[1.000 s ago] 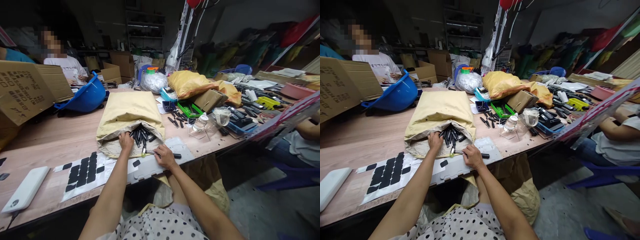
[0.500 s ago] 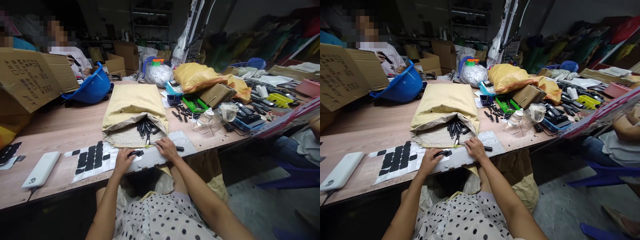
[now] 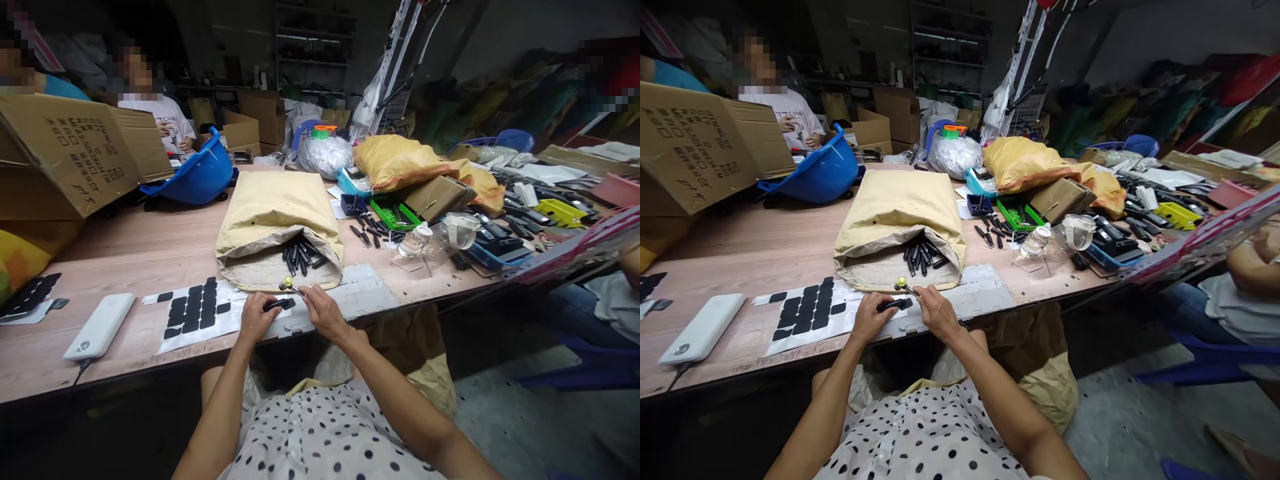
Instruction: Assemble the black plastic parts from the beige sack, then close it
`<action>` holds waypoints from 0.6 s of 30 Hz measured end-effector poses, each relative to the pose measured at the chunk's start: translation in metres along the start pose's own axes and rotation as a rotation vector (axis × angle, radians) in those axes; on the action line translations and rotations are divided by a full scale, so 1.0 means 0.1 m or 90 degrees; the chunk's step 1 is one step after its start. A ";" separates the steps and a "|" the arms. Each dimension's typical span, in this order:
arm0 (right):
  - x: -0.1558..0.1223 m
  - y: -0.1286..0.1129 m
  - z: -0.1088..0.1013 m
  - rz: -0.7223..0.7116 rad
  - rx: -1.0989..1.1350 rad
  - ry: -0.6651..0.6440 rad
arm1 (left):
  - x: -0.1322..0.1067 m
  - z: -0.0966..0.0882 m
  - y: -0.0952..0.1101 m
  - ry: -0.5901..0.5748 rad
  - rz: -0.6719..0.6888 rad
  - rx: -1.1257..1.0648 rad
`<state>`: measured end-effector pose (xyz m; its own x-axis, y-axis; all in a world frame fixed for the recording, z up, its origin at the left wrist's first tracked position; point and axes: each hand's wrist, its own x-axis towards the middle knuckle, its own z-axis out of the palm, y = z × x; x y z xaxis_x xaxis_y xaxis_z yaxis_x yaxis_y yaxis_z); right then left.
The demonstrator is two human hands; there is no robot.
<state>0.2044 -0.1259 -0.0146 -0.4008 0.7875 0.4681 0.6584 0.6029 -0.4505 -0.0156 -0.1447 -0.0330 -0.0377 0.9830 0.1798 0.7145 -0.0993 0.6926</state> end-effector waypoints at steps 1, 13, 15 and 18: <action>-0.02 -0.07 0.02 0.001 0.009 -0.004 | 0.00 0.01 0.00 0.002 -0.001 -0.003; -0.15 -0.22 0.00 -0.001 -0.092 -0.106 | 0.01 0.04 0.02 0.010 -0.014 -0.007; -0.15 -0.20 -0.02 0.009 -0.087 -0.081 | 0.01 0.04 0.03 0.010 -0.010 -0.009; -0.17 -0.18 -0.04 0.011 -0.087 -0.074 | 0.01 0.03 0.04 0.010 -0.015 -0.008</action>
<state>0.2019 -0.1503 -0.0109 -0.4544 0.8118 0.3667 0.7430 0.5725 -0.3466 -0.0106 -0.1437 -0.0323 -0.0652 0.9826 0.1740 0.7043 -0.0782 0.7056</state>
